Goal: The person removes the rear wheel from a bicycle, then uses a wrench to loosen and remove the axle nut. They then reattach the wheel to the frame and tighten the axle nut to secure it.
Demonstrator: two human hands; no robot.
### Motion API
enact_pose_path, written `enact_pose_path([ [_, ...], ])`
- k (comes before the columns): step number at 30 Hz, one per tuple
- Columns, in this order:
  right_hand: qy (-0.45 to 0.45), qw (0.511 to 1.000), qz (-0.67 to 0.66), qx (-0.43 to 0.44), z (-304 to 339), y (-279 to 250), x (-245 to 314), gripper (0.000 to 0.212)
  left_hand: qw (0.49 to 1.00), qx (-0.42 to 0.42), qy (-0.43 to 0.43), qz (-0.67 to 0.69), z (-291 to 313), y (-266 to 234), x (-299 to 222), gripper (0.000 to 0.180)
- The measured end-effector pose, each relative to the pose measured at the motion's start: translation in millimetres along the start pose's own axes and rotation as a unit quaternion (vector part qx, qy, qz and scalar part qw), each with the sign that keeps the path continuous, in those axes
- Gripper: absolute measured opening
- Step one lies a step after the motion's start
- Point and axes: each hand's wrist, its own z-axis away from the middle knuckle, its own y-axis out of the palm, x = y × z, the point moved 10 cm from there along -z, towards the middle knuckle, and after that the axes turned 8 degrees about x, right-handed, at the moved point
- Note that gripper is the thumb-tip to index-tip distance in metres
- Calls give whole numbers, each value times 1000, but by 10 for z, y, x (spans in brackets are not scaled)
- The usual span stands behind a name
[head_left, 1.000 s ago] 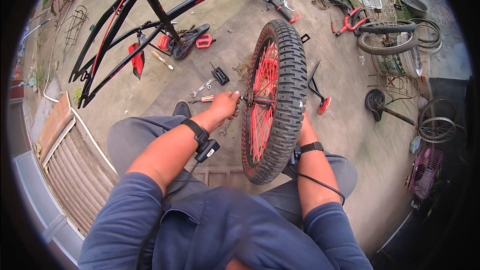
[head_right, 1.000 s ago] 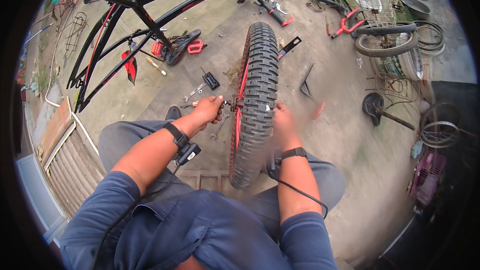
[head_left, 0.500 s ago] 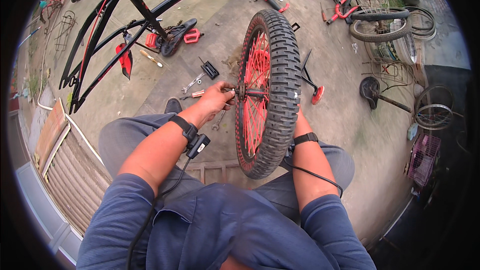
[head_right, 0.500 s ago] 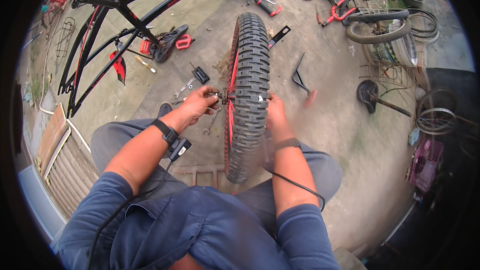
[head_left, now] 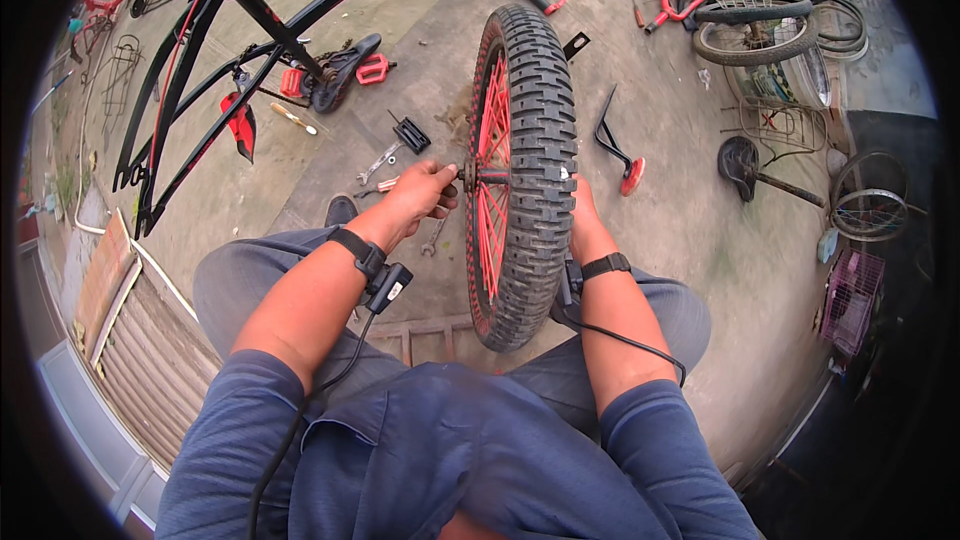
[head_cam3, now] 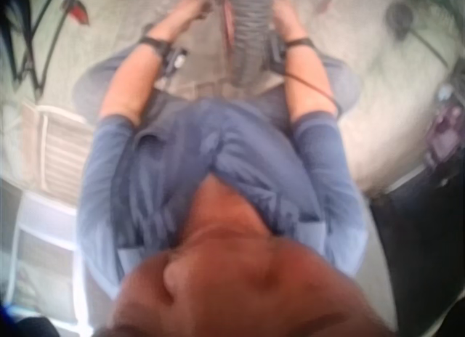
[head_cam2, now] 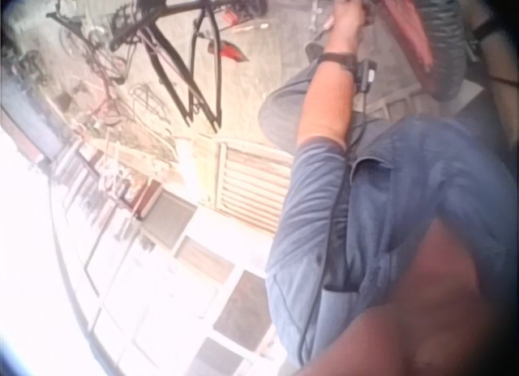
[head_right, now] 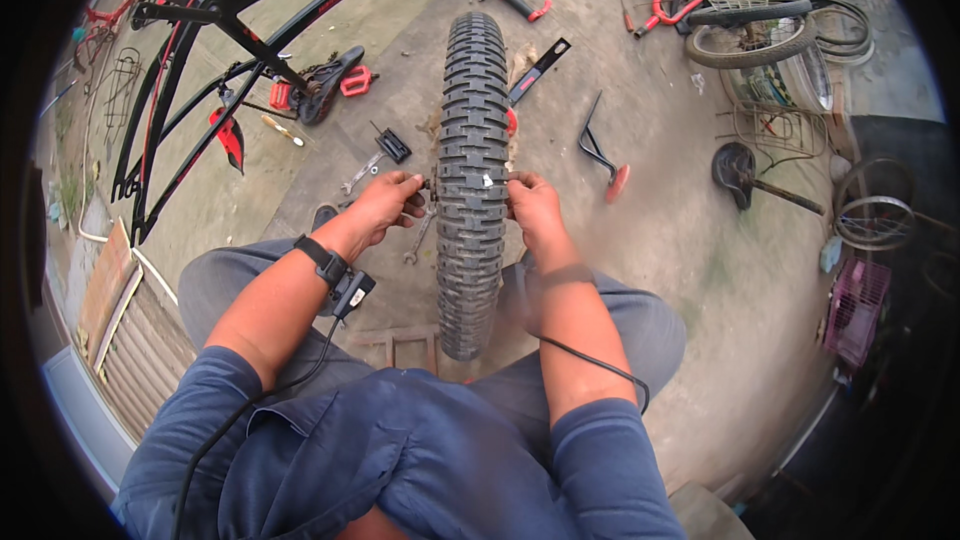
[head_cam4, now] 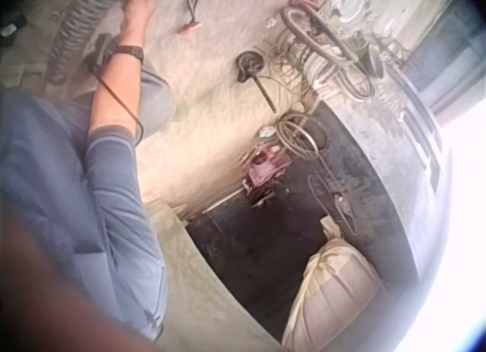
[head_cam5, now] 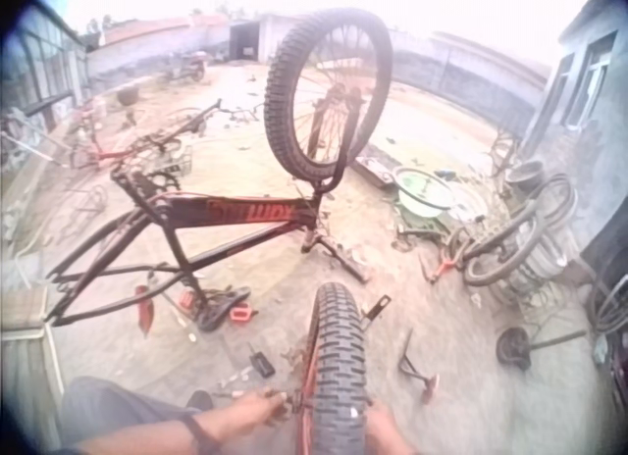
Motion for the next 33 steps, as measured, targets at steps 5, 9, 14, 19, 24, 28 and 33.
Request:
enact_pose_path([
  [5, -8, 999, -37, 10, -52, 3, -35, 21, 997, -40, 64, 15, 34, -47, -111, 35],
  [9, -3, 998, -55, 8, -62, 5, -48, 21, 992, -28, 123, -7, 65, -19, -229, 39],
  [14, -1, 999, -46, 14, -88, 0, -72, 21, 996, -37, 78, 13, 41, -32, -165, 47],
  [19, 17, 999, -47, 3, -124, -37, -144, 20, 997, -21, 77, 5, 74, 7, -204, 46],
  [24, 10, 1000, -20, 16, -88, -23, -98, 20, 999, -41, -7, 10, 48, -95, -71, 45],
  [28, -8, 999, -23, 24, -49, 20, -40, 21, 997, -61, 49, 7, 38, -129, -147, 43],
  [33, -12, 998, -52, 22, -85, -17, -51, 22, 996, -74, 57, 13, 84, -154, -174, 45],
])
